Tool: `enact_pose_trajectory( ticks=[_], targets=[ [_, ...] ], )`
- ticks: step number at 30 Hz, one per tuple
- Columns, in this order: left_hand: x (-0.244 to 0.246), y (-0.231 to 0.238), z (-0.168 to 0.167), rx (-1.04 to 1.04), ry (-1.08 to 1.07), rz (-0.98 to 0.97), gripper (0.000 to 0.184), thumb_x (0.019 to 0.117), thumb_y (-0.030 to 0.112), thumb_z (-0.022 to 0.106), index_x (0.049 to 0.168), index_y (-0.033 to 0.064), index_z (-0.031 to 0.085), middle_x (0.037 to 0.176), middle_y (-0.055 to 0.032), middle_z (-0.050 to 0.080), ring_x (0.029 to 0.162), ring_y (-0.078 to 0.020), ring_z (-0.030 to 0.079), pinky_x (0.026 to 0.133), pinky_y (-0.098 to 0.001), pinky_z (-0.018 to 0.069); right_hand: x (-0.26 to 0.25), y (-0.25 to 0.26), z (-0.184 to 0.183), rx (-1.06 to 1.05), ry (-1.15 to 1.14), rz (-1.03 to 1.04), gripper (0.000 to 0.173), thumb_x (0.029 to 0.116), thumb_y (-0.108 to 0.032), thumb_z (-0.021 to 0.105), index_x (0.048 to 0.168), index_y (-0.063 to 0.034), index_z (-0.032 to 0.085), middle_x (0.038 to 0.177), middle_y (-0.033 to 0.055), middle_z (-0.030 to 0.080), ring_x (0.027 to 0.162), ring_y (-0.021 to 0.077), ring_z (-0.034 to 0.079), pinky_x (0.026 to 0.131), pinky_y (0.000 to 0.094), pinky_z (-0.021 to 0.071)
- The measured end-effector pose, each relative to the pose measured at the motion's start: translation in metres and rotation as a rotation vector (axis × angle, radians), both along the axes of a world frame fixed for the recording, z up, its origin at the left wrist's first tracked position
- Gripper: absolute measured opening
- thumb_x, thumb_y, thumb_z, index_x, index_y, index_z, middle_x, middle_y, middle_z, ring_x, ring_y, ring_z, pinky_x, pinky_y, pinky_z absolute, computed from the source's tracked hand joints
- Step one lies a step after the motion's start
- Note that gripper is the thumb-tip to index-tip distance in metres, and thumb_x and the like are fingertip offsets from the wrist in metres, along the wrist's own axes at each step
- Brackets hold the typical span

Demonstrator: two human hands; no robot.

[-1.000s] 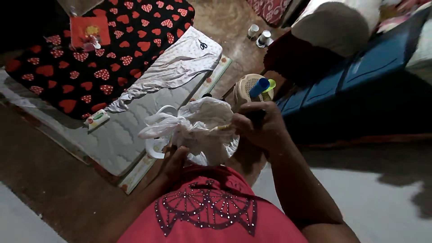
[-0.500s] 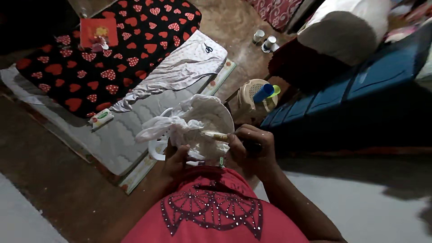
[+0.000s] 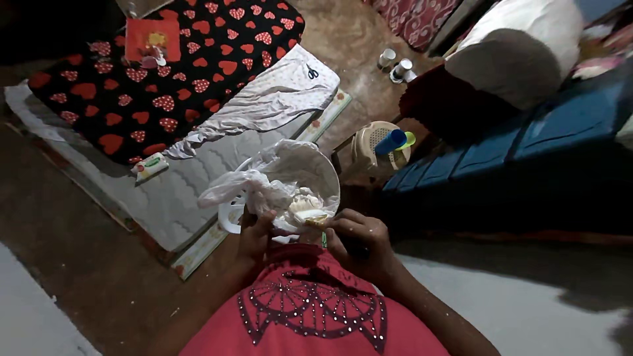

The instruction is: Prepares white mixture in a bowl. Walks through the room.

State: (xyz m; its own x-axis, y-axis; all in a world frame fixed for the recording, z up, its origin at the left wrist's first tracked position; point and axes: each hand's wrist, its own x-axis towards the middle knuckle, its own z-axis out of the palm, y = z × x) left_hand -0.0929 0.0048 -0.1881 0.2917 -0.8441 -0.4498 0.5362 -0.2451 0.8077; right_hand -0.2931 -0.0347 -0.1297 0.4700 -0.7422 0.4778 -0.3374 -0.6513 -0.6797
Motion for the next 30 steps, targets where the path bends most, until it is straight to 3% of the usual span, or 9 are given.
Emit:
enact_pose_trajectory(
  ticks=[5, 10, 13, 16, 18, 21, 24, 27, 30],
  targets=[
    [-0.001, 0.002, 0.002, 0.015, 0.028, 0.010, 0.029, 0.1031, -0.001, 0.042, 0.131, 0.0057, 0.043, 0.088, -0.0040, 0.070, 0.073, -0.0152, 0.073, 0.065, -0.0333, 0.0645, -0.002, -0.005, -0.005, -0.077, -0.026, -0.068, 0.019, 0.0931, -0.013, 0.064, 0.086, -0.0002, 0.075, 0.081, 0.0104, 0.072, 0.071, 0.0075, 0.066, 0.065, 0.0182, 0.0546],
    [-0.002, 0.004, 0.000, -0.008, 0.032, -0.004, 0.031, 0.1019, -0.001, 0.042, 0.132, 0.0062, 0.042, 0.090, -0.0040, 0.069, 0.071, -0.0149, 0.072, 0.064, -0.0329, 0.0643, -0.002, 0.005, -0.002, -0.043, -0.024, 0.039, 0.019, 0.0933, -0.013, 0.063, 0.087, 0.0006, 0.074, 0.078, 0.0120, 0.069, 0.069, 0.0103, 0.064, 0.063, 0.0193, 0.0529],
    [-0.002, 0.006, -0.003, -0.035, 0.028, 0.007, 0.036, 0.1002, -0.002, 0.046, 0.135, 0.0071, 0.041, 0.095, -0.0047, 0.069, 0.076, -0.0152, 0.072, 0.067, -0.0335, 0.0644, -0.010, -0.003, 0.003, -0.036, -0.075, -0.055, 0.019, 0.0943, -0.013, 0.064, 0.089, -0.0004, 0.076, 0.083, 0.0094, 0.073, 0.073, 0.0055, 0.066, 0.067, 0.0182, 0.0558],
    [0.000, 0.009, -0.008, -0.109, 0.037, -0.018, 0.038, 0.0984, 0.002, 0.048, 0.135, 0.0071, 0.040, 0.099, -0.0043, 0.068, 0.082, -0.0144, 0.072, 0.072, -0.0341, 0.0641, -0.011, -0.004, -0.012, -0.090, -0.032, -0.169, 0.019, 0.0926, -0.014, 0.065, 0.089, 0.0001, 0.076, 0.084, 0.0108, 0.072, 0.072, 0.0073, 0.066, 0.065, 0.0192, 0.0558],
    [0.001, 0.011, -0.009, -0.136, 0.024, -0.029, 0.039, 0.0970, 0.005, 0.049, 0.135, 0.0065, 0.040, 0.100, -0.0033, 0.068, 0.085, -0.0139, 0.072, 0.075, -0.0345, 0.0640, -0.008, 0.006, -0.016, -0.086, -0.001, -0.127, 0.020, 0.0942, -0.015, 0.064, 0.091, 0.0009, 0.075, 0.083, 0.0125, 0.070, 0.071, 0.0090, 0.066, 0.065, 0.0191, 0.0554],
    [0.000, 0.012, -0.006, -0.079, 0.001, -0.001, 0.032, 0.1007, 0.000, 0.045, 0.132, 0.0065, 0.041, 0.094, -0.0023, 0.069, 0.079, -0.0134, 0.072, 0.070, -0.0327, 0.0645, -0.006, 0.015, -0.008, -0.075, -0.034, -0.078, 0.020, 0.0945, -0.014, 0.063, 0.089, 0.0007, 0.074, 0.080, 0.0114, 0.070, 0.071, 0.0079, 0.066, 0.065, 0.0170, 0.0537],
    [0.001, 0.014, -0.009, -0.089, 0.022, -0.013, 0.033, 0.0998, -0.001, 0.046, 0.132, 0.0073, 0.042, 0.094, -0.0024, 0.069, 0.079, -0.0133, 0.072, 0.072, -0.0327, 0.0640, -0.010, 0.005, -0.009, -0.094, -0.082, -0.165, 0.020, 0.0954, -0.015, 0.065, 0.087, 0.0000, 0.074, 0.083, 0.0096, 0.072, 0.073, 0.0051, 0.066, 0.066, 0.0174, 0.0556],
    [0.000, 0.015, -0.012, -0.145, 0.053, -0.032, 0.036, 0.0949, 0.004, 0.052, 0.129, 0.0087, 0.042, 0.094, -0.0013, 0.070, 0.079, -0.0135, 0.073, 0.071, -0.0346, 0.0647, -0.008, 0.004, -0.021, -0.097, -0.039, -0.230, 0.020, 0.0939, -0.016, 0.065, 0.089, 0.0003, 0.076, 0.082, 0.0102, 0.070, 0.070, 0.0069, 0.065, 0.064, 0.0191, 0.0558],
    [-0.002, 0.014, -0.009, -0.117, 0.029, -0.024, 0.034, 0.0969, 0.003, 0.049, 0.129, 0.0078, 0.040, 0.094, -0.0008, 0.068, 0.079, -0.0129, 0.072, 0.071, -0.0340, 0.0645, -0.004, 0.021, -0.016, -0.072, 0.000, -0.155, 0.021, 0.0941, -0.014, 0.063, 0.088, 0.0017, 0.075, 0.079, 0.0124, 0.069, 0.068, 0.0095, 0.065, 0.062, 0.0186, 0.0534]
  ],
)
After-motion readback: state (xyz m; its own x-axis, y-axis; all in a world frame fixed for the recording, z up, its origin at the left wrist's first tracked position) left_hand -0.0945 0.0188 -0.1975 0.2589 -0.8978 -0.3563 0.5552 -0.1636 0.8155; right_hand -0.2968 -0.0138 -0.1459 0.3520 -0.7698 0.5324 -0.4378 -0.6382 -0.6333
